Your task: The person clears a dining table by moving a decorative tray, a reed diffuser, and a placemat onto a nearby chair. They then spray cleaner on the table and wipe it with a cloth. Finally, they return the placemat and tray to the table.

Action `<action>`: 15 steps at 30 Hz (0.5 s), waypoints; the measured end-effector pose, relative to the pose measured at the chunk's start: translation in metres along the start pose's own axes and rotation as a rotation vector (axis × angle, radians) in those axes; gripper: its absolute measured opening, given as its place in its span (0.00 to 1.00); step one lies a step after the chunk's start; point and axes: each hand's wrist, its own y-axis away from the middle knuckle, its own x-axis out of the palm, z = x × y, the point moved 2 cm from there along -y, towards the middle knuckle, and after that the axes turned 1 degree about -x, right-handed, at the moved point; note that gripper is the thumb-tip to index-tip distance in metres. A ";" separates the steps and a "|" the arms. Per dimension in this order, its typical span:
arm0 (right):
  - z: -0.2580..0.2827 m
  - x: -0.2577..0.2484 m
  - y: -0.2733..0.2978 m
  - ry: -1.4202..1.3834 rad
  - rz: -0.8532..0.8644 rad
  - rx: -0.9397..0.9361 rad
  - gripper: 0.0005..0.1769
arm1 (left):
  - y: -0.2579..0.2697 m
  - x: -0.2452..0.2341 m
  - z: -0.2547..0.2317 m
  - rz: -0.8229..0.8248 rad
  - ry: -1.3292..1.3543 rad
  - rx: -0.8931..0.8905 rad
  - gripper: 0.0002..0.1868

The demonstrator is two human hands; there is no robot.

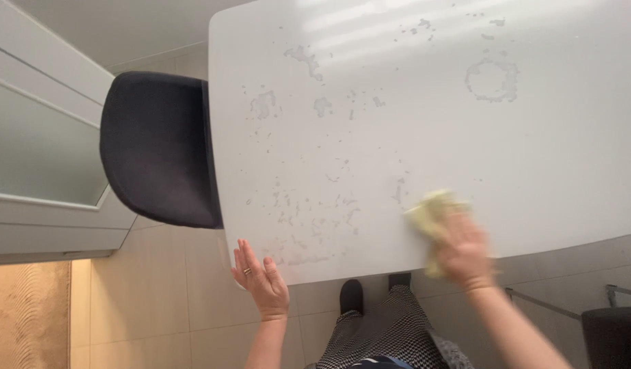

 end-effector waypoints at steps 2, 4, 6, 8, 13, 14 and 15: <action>-0.075 0.011 0.034 -0.086 -0.121 0.140 0.46 | 0.005 -0.013 0.021 -0.016 -0.045 -0.022 0.32; -0.153 0.039 0.074 0.160 -0.188 0.883 0.40 | 0.009 -0.026 0.037 -0.066 -0.079 -0.055 0.32; -0.178 0.079 0.066 0.281 -0.226 1.003 0.35 | 0.017 -0.040 0.051 -0.086 -0.087 -0.091 0.31; -0.152 0.092 0.027 0.405 -0.267 1.118 0.36 | 0.025 -0.054 0.063 -0.111 -0.092 -0.126 0.31; 0.034 0.117 -0.123 0.119 -0.121 0.491 0.44 | 0.046 -0.075 0.086 -0.097 -0.067 -0.277 0.32; 0.068 0.140 -0.140 0.116 -0.120 0.487 0.44 | 0.047 -0.076 0.088 -0.101 -0.070 -0.280 0.32; 0.104 0.164 -0.159 0.100 -0.123 0.360 0.43 | 0.047 -0.077 0.090 -0.115 -0.085 -0.262 0.32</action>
